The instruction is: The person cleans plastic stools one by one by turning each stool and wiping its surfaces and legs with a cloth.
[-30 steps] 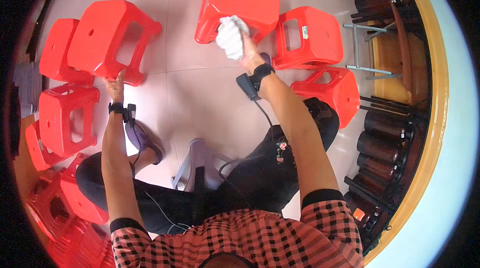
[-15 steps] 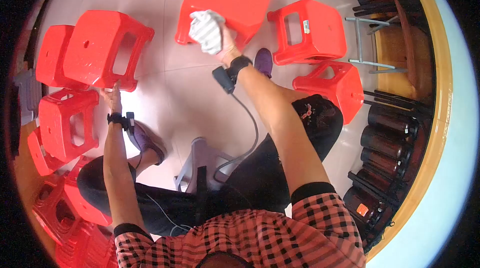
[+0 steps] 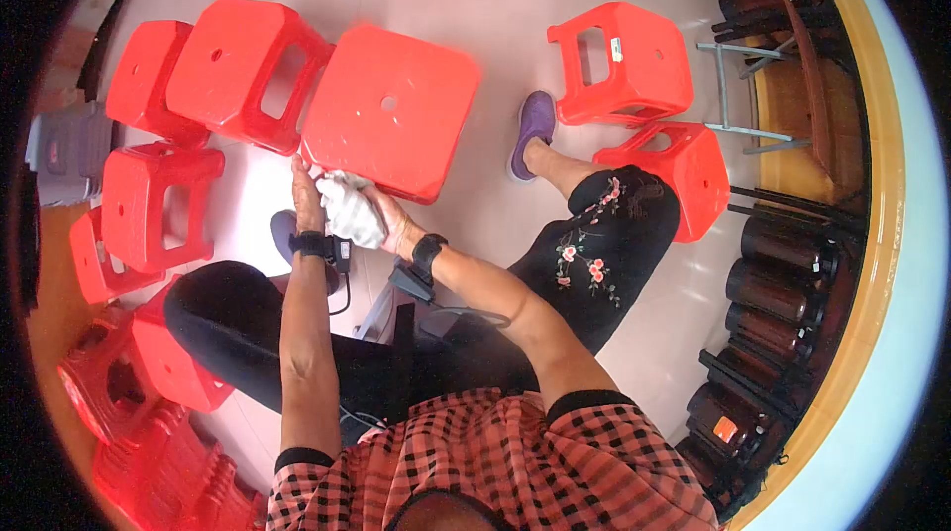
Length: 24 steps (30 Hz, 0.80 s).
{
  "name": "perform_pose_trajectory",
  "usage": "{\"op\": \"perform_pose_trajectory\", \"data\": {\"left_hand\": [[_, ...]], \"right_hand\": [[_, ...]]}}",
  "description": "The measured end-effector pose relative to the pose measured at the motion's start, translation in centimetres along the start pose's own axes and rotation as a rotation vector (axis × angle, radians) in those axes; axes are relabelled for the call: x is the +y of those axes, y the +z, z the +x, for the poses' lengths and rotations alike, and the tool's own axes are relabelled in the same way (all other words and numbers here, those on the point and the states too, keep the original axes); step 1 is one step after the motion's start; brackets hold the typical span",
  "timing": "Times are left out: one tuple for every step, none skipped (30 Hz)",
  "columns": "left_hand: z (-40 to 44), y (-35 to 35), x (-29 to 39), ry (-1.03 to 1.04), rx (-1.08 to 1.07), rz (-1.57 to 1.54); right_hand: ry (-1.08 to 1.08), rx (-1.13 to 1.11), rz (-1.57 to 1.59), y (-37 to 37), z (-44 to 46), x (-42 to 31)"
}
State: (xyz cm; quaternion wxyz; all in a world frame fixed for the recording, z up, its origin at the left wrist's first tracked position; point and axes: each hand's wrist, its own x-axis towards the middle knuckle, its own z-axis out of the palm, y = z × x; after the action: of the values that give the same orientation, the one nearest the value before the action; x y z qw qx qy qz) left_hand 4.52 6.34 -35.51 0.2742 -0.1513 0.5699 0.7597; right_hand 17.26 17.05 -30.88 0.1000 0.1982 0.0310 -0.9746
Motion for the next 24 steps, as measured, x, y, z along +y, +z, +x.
{"op": "perform_pose_trajectory", "data": {"left_hand": [[-0.9, -0.1, 0.3, -0.017, 0.007, 0.004], [-1.8, -0.3, 0.4, -0.034, 0.015, 0.007], [-2.4, -0.3, 0.6, -0.052, 0.023, 0.011], [-2.8, -0.3, 0.9, -0.127, 0.123, 0.057], [-2.8, -0.4, 0.5, -0.086, 0.177, 0.038], [-2.5, -0.5, -0.3, -0.046, 0.229, 0.019], [-2.0, -0.5, -0.6, -0.005, 0.282, -0.001], [-1.7, -0.3, -0.4, -0.029, 0.307, 0.003], [-1.6, -0.1, -0.2, -0.054, 0.336, 0.006], [-1.7, 0.1, -0.1, -0.082, 0.367, 0.009], [-2.6, 1.3, 0.3, -0.067, 0.411, 0.0], [-3.1, 2.2, 0.3, -0.09, 0.4, -0.052], [-3.5, 2.9, 0.2, -0.112, 0.39, -0.106], [-4.3, 3.6, -0.2, -0.12, 0.317, -0.102], [-5.1, 4.7, -0.4, -0.13, 0.293, -0.143], [-5.8, 5.8, -0.4, -0.142, 0.267, -0.182], [-6.2, 6.6, -0.5, -0.155, 0.239, -0.218], [-6.1, 7.0, -0.8, -0.096, 0.191, -0.256], [-6.2, 7.2, -0.7, -0.1, 0.137, -0.27], [-6.4, 7.2, -0.3, -0.101, 0.087, -0.284], [-6.4, 6.9, -0.1, -0.101, 0.037, -0.296], [-6.1, 6.4, -0.3, -0.116, -0.009, -0.293], [-5.6, 5.5, -0.7, -0.13, -0.055, -0.292], [-5.5, 4.9, -1.1, -0.146, -0.104, -0.29]], "right_hand": [[0.007, 0.035, -0.021, 0.5, -0.8, 0.5], [0.036, 0.063, -0.057, 0.9, -1.3, 0.5], [0.064, 0.091, -0.092, 1.3, -1.7, 0.5], [0.091, 0.119, -0.128, 1.6, -2.0, 0.5], [0.129, 0.161, -0.14, 0.1, -1.9, 0.5], [0.166, 0.204, -0.152, -2.7, -1.4, 0.4], [0.203, 0.245, -0.165, -4.2, -0.9, 0.1], [0.185, 0.19, -0.301, 1.2, -3.2, -2.0], [0.178, 0.269, -0.529, 2.6, -4.1, -4.3], [0.076, 0.2, -0.712, 5.8, -5.2, -6.6], [-0.054, 0.146, -0.834, 9.3, -6.2, -8.5], [-0.111, 0.128, -0.911, 10.1, -6.3, -11.1], [-0.127, 0.182, -0.993, 11.7, -6.5, -13.9], [-0.296, 0.134, -1.145, 11.7, -6.1, -16.4], [-0.445, 0.289, -1.401, 11.6, -5.5, -18.8], [-0.527, 0.515, -1.793, 13.2, -5.6, -20.6], [-0.593, 0.564, -2.022, 12.1, -4.7, -22.3], [-0.658, 0.613, -2.253, 10.3, -3.6, -24.0], [-0.722, 0.653, -2.487, 8.8, -3.1, -24.6], [-0.805, 0.657, -2.432, 7.6, -2.9, -23.8], [-0.887, 0.66, -2.372, 6.8, -2.6, -22.2], [-0.967, 0.66, -2.311, 6.2, -2.3, -20.6], [-0.993, 0.511, -2.311, 5.7, -2.3, -19.1], [-1.018, 0.369, -2.304, 5.4, -2.6, -17.2]]}}
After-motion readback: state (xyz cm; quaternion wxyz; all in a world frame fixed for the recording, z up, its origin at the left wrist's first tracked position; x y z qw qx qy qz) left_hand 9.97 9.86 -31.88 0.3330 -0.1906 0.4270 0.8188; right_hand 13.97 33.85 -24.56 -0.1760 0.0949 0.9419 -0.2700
